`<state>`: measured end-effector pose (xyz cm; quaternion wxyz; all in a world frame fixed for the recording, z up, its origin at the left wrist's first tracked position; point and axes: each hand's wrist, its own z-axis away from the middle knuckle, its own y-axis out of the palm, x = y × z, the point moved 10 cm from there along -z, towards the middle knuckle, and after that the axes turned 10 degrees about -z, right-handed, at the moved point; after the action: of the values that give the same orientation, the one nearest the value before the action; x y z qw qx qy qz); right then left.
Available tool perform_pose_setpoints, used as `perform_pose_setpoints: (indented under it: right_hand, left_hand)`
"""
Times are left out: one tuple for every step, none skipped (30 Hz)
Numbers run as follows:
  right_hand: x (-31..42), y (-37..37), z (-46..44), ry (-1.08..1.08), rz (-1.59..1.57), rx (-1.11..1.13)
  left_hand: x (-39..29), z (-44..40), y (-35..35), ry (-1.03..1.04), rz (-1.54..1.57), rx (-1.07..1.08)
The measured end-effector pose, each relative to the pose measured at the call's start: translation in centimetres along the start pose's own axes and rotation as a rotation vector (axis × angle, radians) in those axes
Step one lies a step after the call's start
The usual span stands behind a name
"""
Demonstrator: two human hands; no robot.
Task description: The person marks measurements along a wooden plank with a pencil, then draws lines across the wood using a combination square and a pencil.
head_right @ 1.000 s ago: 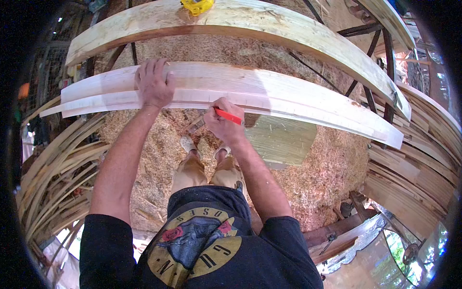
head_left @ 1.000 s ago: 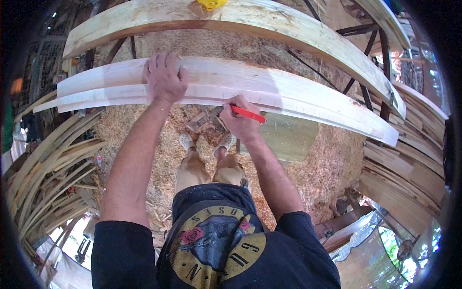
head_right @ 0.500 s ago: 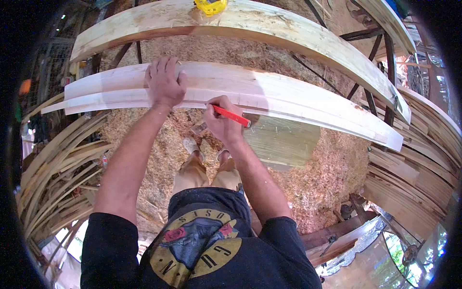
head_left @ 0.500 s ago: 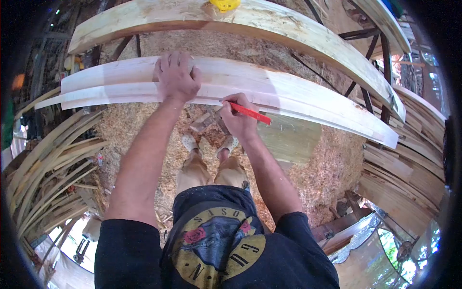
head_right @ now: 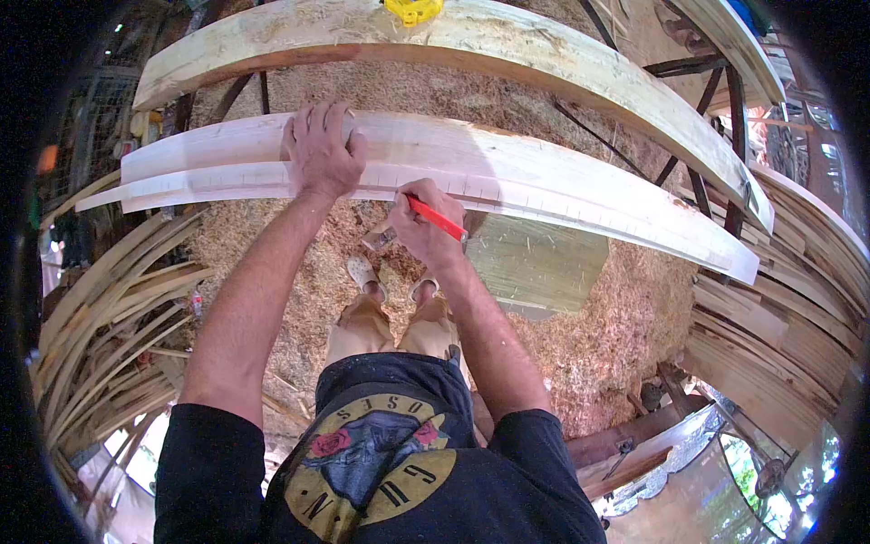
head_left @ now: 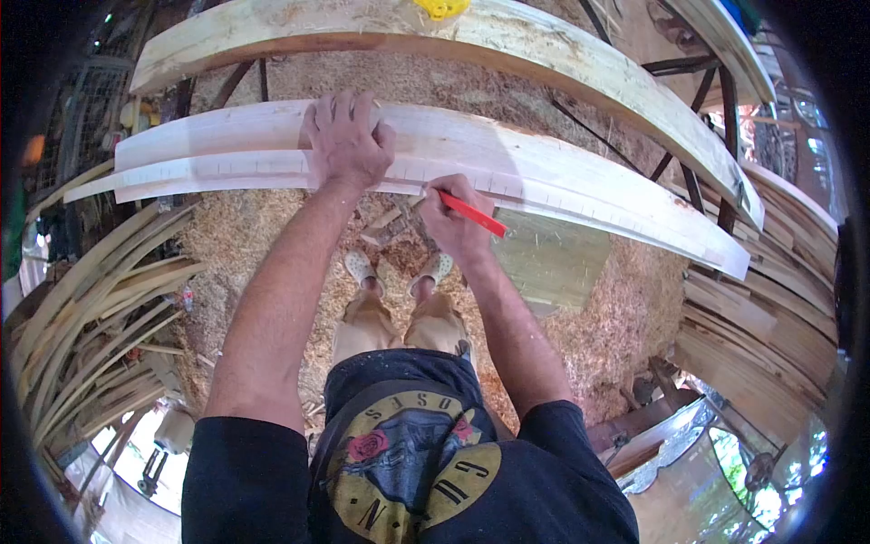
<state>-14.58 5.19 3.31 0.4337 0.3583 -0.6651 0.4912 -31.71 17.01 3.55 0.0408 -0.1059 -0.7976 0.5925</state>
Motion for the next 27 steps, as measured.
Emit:
perform_pose_setpoints:
  right_hand:
    - [0.32, -0.06, 0.01, -0.033, -0.012, -0.011]
    - [0.27, -0.01, 0.04, -0.027, -0.002, -0.01]
    - [0.24, 0.04, 0.05, -0.02, 0.007, -0.008]
    - [0.19, 0.06, 0.04, -0.014, 0.016, -0.006]
    - [0.21, 0.1, 0.04, -0.01, 0.015, 0.005]
    - [0.25, 0.08, 0.04, -0.005, 0.013, 0.016]
    - [0.27, 0.12, 0.03, -0.001, 0.011, 0.026]
    - [0.25, 0.09, 0.03, 0.0, 0.009, 0.019]
    - [0.21, 0.1, 0.04, 0.002, 0.008, 0.012]
    - [0.16, 0.11, 0.08, 0.003, 0.006, 0.006]
    - [0.11, 0.11, 0.07, -0.001, 0.013, 0.002]
    - [0.02, 0.13, 0.06, -0.005, 0.019, -0.001]
    - [-0.05, 0.15, 0.09, -0.009, 0.026, -0.005]
    - [-0.2, 0.28, 0.19, 0.001, 0.032, 0.012]
    - [-0.29, 0.32, 0.26, 0.009, 0.038, 0.028]
    - [-0.36, 0.37, 0.23, 0.017, 0.045, 0.044]
    - [-0.12, 0.22, 0.13, -0.003, 0.034, 0.025]
    - [0.09, 0.17, 0.05, -0.024, 0.023, 0.007]
    - [0.29, 0.11, 0.03, -0.044, 0.01, -0.01]
    - [0.18, 0.22, 0.07, -0.037, 0.016, 0.003]
    - [0.12, 0.26, 0.1, -0.032, 0.022, 0.015]
    - [0.1, 0.31, 0.12, -0.027, 0.029, 0.025]
    - [0.05, 0.26, 0.13, -0.012, 0.019, 0.022]
    - [0.21, 0.23, 0.07, 0.003, 0.01, 0.019]
    - [0.24, 0.19, 0.02, 0.017, 0.0, 0.018]
    - [0.21, 0.16, 0.04, -0.003, 0.014, 0.017]
    - [0.17, 0.18, 0.02, -0.023, 0.026, 0.017]
  left_hand:
    - [-0.07, 0.01, -0.13, 0.007, 0.018, -0.016]
    - [-0.09, 0.03, -0.14, 0.007, 0.018, -0.022]
    - [-0.11, 0.02, -0.21, 0.006, 0.018, -0.027]
    - [-0.12, 0.0, -0.29, 0.005, 0.017, -0.033]
    - [-0.14, 0.01, -0.28, 0.006, 0.018, -0.028]
    - [-0.16, 0.01, -0.3, 0.008, 0.019, -0.024]
    - [-0.18, -0.03, -0.35, 0.01, 0.019, -0.02]
    - [-0.12, -0.06, -0.18, 0.004, 0.01, 0.006]
    - [-0.07, -0.05, -0.01, -0.003, 0.001, 0.032]
    - [0.02, -0.03, 0.17, -0.011, -0.009, 0.058]
    - [0.01, -0.04, 0.13, -0.01, -0.011, 0.053]
    - [0.0, -0.03, 0.13, -0.01, -0.013, 0.05]
    - [0.01, -0.01, 0.13, -0.009, -0.015, 0.046]
    - [0.03, 0.05, 0.17, -0.008, -0.017, 0.051]
    - [0.01, 0.01, 0.1, -0.007, -0.017, 0.055]
    - [-0.05, -0.08, 0.05, -0.006, -0.017, 0.058]
    - [-0.07, -0.13, 0.06, -0.007, -0.025, 0.056]
    - [-0.04, -0.1, 0.14, -0.01, -0.035, 0.054]
    - [0.03, -0.03, 0.23, -0.013, -0.044, 0.053]
    - [0.03, 0.0, 0.25, -0.008, -0.026, 0.044]
    - [0.03, -0.03, 0.19, -0.003, -0.007, 0.034]
    - [-0.02, -0.07, 0.13, 0.004, 0.012, 0.024]
    - [-0.02, -0.09, 0.13, 0.004, 0.017, 0.021]
    - [0.0, -0.09, 0.12, 0.003, 0.022, 0.018]
    - [0.02, -0.08, 0.12, 0.001, 0.027, 0.015]
    - [-0.03, -0.04, 0.14, 0.003, 0.022, 0.007]
    - [-0.08, -0.01, 0.11, 0.003, 0.015, 0.0]
